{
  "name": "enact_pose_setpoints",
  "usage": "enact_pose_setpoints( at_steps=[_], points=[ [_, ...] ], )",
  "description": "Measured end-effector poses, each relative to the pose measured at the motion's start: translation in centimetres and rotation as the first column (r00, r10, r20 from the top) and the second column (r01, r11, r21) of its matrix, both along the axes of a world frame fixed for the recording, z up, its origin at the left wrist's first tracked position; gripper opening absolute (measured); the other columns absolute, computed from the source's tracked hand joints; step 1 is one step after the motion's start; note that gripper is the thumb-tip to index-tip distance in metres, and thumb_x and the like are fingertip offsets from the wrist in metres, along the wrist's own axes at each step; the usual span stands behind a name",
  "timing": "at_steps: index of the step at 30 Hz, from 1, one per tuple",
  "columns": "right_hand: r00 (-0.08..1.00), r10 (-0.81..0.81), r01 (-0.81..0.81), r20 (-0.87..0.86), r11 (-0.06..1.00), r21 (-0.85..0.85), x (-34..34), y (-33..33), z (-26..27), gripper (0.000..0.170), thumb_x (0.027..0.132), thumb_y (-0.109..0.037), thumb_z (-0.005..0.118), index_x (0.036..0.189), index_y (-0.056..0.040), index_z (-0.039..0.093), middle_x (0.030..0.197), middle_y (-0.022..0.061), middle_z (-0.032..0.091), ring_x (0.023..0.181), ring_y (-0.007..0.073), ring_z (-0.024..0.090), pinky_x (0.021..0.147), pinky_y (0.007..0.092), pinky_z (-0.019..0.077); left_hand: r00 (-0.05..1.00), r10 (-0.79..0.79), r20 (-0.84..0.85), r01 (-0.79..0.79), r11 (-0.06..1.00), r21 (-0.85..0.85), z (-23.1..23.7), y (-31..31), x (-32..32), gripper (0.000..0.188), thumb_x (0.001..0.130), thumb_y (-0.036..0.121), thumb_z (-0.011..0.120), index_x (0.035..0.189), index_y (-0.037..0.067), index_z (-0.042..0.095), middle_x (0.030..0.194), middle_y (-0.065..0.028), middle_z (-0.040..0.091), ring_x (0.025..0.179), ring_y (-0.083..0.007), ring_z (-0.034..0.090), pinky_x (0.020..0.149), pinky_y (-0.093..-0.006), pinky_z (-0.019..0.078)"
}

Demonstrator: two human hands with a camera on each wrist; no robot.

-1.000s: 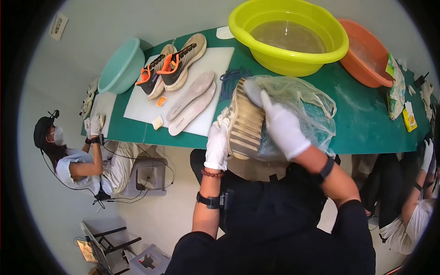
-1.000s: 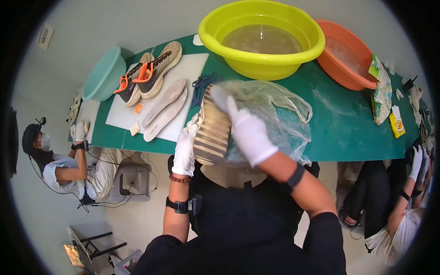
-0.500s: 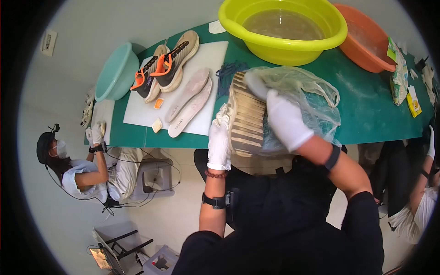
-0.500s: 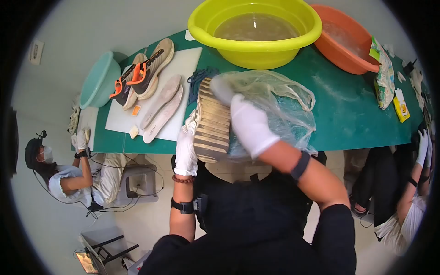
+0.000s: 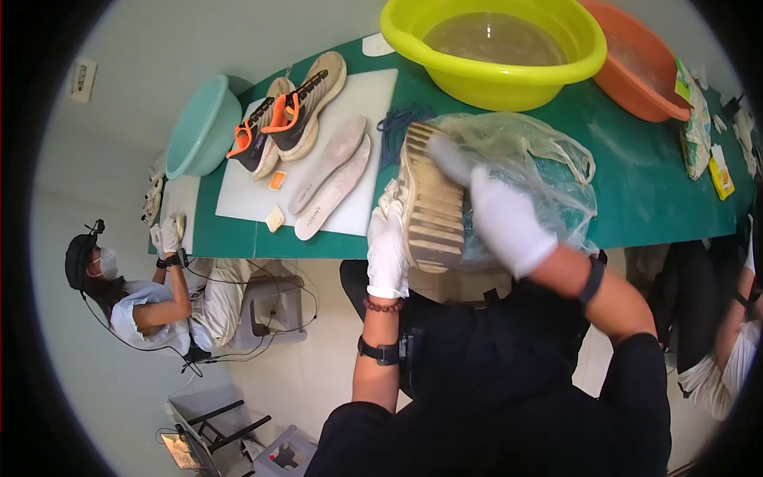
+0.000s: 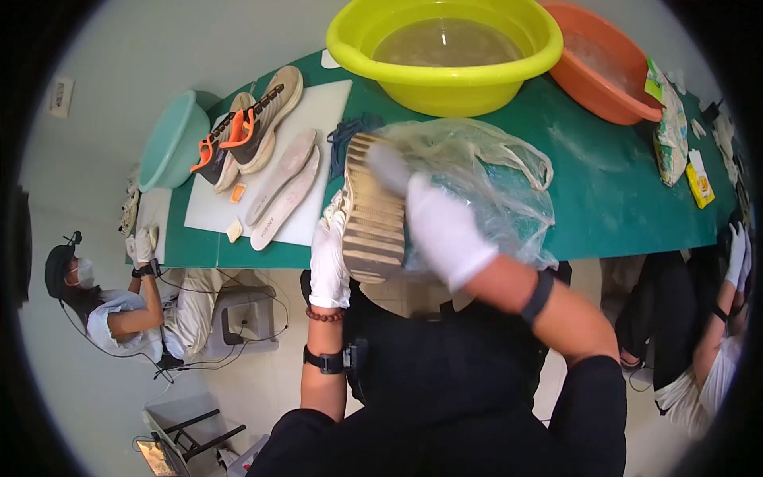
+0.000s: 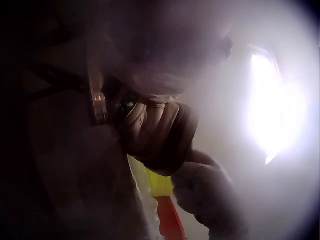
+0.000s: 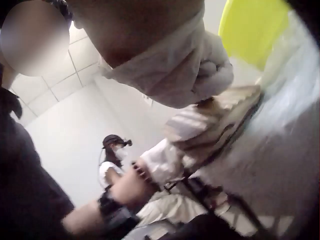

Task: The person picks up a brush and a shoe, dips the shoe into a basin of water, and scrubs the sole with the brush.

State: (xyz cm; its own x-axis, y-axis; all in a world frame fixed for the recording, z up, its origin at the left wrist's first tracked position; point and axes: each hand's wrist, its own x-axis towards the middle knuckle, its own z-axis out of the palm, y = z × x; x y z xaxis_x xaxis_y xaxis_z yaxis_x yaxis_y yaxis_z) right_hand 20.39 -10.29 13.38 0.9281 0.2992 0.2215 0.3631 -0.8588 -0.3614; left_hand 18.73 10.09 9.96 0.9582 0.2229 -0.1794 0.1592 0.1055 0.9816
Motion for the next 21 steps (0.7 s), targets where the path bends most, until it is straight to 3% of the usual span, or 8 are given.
enact_pose_setpoints(
  at_steps=[2, 4, 6, 10, 14, 16, 18, 21],
  points=[
    [0.966, 0.141, -0.192, -0.217, 0.953, -0.234, -3.3, 2.0, 3.3, 0.022, 0.093, -0.004, 0.052, 0.113, 0.0027, 0.051, 0.074, 0.0198, 0.068, 0.068, 0.0357, 0.072, 0.059, 0.0466, 0.0582, 0.995, 0.092, -0.038, -0.089, 0.993, 0.076, -0.5, -0.1, -1.0, 0.040, 0.111, 0.024, 0.047, 0.140, -0.002, 0.055, 0.127, -0.0085, 0.066, 0.106, -0.0148, 0.063, 0.091, -0.0298, 0.0519],
    [0.992, 0.102, -0.101, -0.077, 0.995, 0.023, -0.4, 0.0, 0.5, 0.023, 0.094, -0.006, 0.050, 0.115, 0.0024, 0.050, 0.078, 0.0205, 0.069, 0.074, 0.0375, 0.072, 0.063, 0.0489, 0.0582, 1.000, 0.026, 0.012, -0.027, 0.996, 0.084, -0.4, -0.1, -0.9, 0.042, 0.110, 0.023, 0.048, 0.144, -0.002, 0.052, 0.132, -0.0084, 0.064, 0.114, -0.0150, 0.060, 0.098, -0.0297, 0.0484],
    [0.996, -0.028, 0.028, -0.083, 1.000, -0.001, 3.2, -0.9, -2.4, 0.023, 0.094, -0.006, 0.050, 0.116, 0.0019, 0.051, 0.079, 0.0193, 0.069, 0.072, 0.0378, 0.072, 0.062, 0.0494, 0.0581, 1.000, -0.004, -0.003, 0.003, 0.991, -0.136, -0.1, -0.2, -0.5, 0.042, 0.110, 0.021, 0.050, 0.145, -0.002, 0.052, 0.137, -0.0073, 0.061, 0.121, -0.0142, 0.056, 0.104, -0.0292, 0.0444],
    [0.997, 0.032, -0.038, -0.068, 0.995, -0.087, -3.1, 1.5, 0.9, 0.022, 0.095, -0.005, 0.051, 0.116, 0.0011, 0.053, 0.077, 0.0189, 0.070, 0.068, 0.0380, 0.072, 0.059, 0.0497, 0.0581, 0.998, 0.054, 0.009, -0.055, 0.989, 0.137, -1.1, 0.1, -0.7, 0.045, 0.111, 0.023, 0.049, 0.148, -0.003, 0.049, 0.140, -0.0088, 0.060, 0.126, -0.0165, 0.055, 0.109, -0.0286, 0.0412],
    [0.998, -0.065, 0.066, 0.005, 0.997, -0.028, -1.1, 0.2, -1.2, 0.018, 0.094, -0.003, 0.051, 0.111, 0.0012, 0.055, 0.073, 0.0178, 0.069, 0.066, 0.0364, 0.072, 0.056, 0.0455, 0.0579, 1.000, 0.011, -0.010, -0.010, 0.996, 0.084, -0.2, -0.1, -0.2, 0.045, 0.110, 0.024, 0.048, 0.145, -0.004, 0.050, 0.136, -0.0105, 0.062, 0.121, -0.0177, 0.057, 0.105, -0.0301, 0.0430],
    [0.993, 0.021, -0.049, -0.116, 0.968, -0.248, -4.9, 2.5, 1.3, 0.022, 0.092, -0.003, 0.052, 0.114, 0.0017, 0.053, 0.072, 0.0166, 0.067, 0.064, 0.0366, 0.071, 0.054, 0.0455, 0.0575, 0.998, 0.045, -0.043, -0.039, 0.990, 0.138, -1.6, 0.5, -0.4, 0.044, 0.110, 0.029, 0.046, 0.140, -0.003, 0.054, 0.129, -0.0130, 0.065, 0.113, -0.0198, 0.060, 0.100, -0.0329, 0.0460],
    [0.992, 0.036, -0.034, 0.120, 0.999, -0.018, -1.8, 0.3, -1.6, 0.023, 0.092, -0.004, 0.052, 0.115, 0.0001, 0.053, 0.073, 0.0147, 0.068, 0.060, 0.0334, 0.071, 0.052, 0.0440, 0.0568, 0.999, 0.027, 0.039, -0.031, 0.993, 0.118, -1.3, 0.1, -0.9, 0.042, 0.111, 0.027, 0.046, 0.139, -0.003, 0.054, 0.129, -0.0126, 0.065, 0.114, -0.0195, 0.060, 0.100, -0.0326, 0.0462],
    [0.996, -0.052, 0.057, 0.070, 0.996, -0.072, -0.5, 0.1, -1.6, 0.017, 0.091, -0.005, 0.054, 0.108, -0.0040, 0.054, 0.068, 0.0130, 0.065, 0.061, 0.0311, 0.071, 0.052, 0.0418, 0.0572, 0.991, -0.022, 0.130, 0.016, 0.998, 0.054, -1.8, 0.1, -0.2, 0.042, 0.112, 0.027, 0.045, 0.140, -0.003, 0.054, 0.133, -0.0115, 0.064, 0.117, -0.0181, 0.059, 0.102, -0.0319, 0.0460]
  ],
)
